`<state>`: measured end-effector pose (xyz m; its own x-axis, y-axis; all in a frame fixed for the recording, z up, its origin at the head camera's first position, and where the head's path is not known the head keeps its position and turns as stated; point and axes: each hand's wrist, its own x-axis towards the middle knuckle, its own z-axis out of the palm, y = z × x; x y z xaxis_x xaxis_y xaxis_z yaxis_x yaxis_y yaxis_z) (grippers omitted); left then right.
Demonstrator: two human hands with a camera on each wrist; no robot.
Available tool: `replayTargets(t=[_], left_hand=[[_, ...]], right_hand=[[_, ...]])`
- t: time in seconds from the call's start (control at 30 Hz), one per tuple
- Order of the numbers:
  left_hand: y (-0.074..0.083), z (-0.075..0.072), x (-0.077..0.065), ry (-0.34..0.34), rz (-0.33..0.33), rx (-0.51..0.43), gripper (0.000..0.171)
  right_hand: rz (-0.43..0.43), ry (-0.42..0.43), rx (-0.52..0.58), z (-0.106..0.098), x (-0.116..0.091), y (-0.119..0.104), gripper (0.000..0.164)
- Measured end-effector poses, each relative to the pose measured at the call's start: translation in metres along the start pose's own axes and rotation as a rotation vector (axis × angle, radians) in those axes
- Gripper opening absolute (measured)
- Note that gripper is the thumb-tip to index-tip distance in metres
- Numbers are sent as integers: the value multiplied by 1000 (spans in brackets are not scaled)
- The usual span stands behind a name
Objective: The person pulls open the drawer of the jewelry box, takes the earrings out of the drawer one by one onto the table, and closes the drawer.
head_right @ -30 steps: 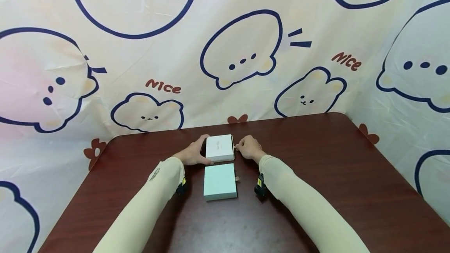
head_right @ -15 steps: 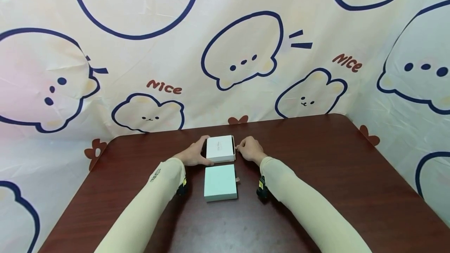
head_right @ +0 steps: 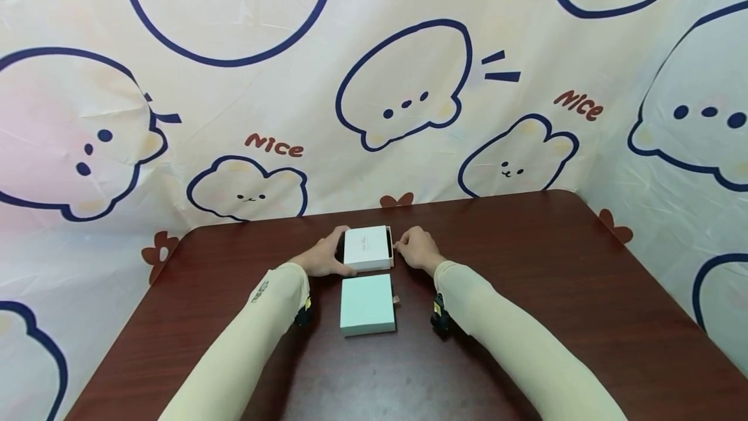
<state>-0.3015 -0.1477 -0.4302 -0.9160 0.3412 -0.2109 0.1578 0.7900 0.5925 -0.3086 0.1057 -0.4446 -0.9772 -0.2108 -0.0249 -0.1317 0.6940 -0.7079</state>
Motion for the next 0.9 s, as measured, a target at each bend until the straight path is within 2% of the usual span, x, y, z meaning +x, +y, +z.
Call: replayTargets(t=[0.47,0.9], left_hand=[[-2,1,3,2,3,0,105],[-2,1,2,-5,5,5,105]], right_hand=[[-32,-17,-2,-7,-1,1,36],[-5,-31,-9,-9,2,2,35]])
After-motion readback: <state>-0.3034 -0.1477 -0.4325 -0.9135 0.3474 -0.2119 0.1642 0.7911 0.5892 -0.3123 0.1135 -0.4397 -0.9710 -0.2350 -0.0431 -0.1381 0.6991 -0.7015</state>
